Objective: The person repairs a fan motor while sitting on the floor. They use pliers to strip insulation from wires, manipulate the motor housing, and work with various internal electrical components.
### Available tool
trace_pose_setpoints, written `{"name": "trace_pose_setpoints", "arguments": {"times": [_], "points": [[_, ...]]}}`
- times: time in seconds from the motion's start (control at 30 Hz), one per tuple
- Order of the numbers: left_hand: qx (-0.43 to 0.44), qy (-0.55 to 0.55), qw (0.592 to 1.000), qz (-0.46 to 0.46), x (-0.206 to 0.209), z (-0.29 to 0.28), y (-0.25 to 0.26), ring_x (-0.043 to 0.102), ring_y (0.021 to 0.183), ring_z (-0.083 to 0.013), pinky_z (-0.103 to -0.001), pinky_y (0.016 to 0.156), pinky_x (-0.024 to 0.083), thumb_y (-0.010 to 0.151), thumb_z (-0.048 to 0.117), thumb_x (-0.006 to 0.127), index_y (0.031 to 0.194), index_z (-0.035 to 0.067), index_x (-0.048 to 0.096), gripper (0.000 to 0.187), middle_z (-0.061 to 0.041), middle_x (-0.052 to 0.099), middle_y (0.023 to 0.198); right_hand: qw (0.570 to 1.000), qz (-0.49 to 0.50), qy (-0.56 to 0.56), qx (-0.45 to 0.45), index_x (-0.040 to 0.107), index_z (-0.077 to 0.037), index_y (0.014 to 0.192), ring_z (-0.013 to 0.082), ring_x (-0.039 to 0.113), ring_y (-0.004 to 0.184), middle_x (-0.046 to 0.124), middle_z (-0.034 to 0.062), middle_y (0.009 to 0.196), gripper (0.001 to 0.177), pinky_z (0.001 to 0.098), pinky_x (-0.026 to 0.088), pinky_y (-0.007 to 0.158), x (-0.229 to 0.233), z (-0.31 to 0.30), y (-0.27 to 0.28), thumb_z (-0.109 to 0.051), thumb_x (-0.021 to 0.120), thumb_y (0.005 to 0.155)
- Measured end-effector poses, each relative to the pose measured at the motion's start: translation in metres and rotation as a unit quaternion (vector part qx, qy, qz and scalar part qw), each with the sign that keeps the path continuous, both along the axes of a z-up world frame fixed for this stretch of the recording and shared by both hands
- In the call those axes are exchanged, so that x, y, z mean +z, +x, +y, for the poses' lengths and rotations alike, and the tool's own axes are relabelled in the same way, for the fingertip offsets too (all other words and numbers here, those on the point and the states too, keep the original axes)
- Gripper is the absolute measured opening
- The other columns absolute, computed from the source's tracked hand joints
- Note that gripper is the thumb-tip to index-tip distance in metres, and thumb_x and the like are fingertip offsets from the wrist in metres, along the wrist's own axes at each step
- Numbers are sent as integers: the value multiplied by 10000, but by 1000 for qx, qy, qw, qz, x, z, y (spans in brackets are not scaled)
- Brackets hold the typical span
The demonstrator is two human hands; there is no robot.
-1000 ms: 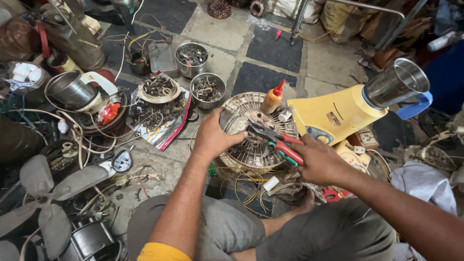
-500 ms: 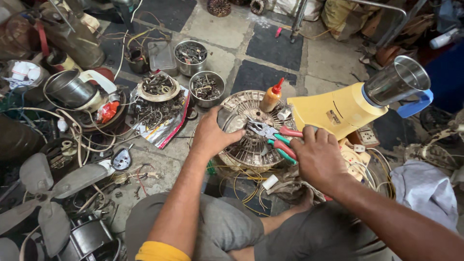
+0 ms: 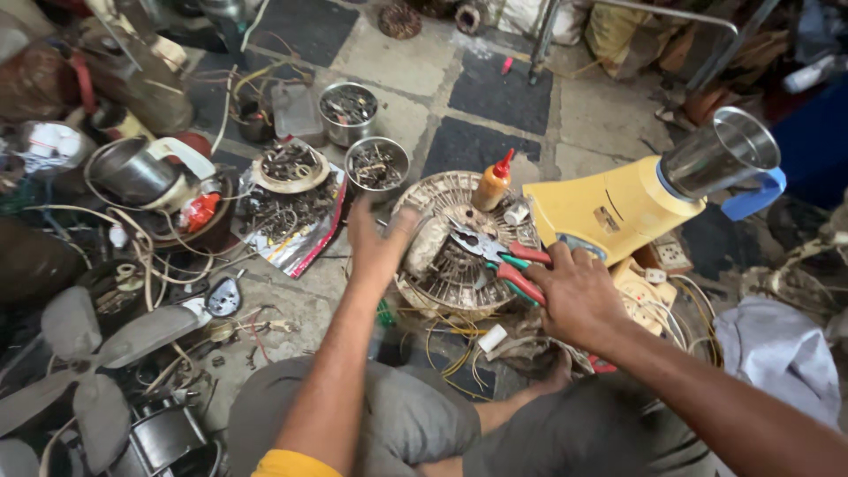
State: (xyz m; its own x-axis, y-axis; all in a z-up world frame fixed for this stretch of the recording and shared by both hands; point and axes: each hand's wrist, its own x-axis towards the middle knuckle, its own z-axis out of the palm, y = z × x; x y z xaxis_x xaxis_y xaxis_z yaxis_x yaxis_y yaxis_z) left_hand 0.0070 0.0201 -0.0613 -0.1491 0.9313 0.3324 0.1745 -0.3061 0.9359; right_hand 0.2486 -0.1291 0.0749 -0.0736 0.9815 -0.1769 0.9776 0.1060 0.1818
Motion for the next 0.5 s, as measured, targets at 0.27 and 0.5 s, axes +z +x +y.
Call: {"name": "trace_pose_setpoints", "arguments": {"times": [0.27,0.5], "points": [[-121,-299,874,-364,-75,29,-12,701,869,-195,-347,821,544,946,291,730,1090,-36,726,357,-112,768,1016,1000,14,12,-21,630,-200,1310,376,543,1109,526,174,1202,602,508,465,954,-8,-10,-4,-205,734,716],[-246,-257,821,-446,-90,39,-13,698,1068,-200,-347,968,528,998,127,555,1251,44,704,305,-99,738,1224,999,10,18,-27,637,-191,1291,376,553,1107,534,176,1186,563,519,469,952,-11,-9,-6,-173,705,733]]}}
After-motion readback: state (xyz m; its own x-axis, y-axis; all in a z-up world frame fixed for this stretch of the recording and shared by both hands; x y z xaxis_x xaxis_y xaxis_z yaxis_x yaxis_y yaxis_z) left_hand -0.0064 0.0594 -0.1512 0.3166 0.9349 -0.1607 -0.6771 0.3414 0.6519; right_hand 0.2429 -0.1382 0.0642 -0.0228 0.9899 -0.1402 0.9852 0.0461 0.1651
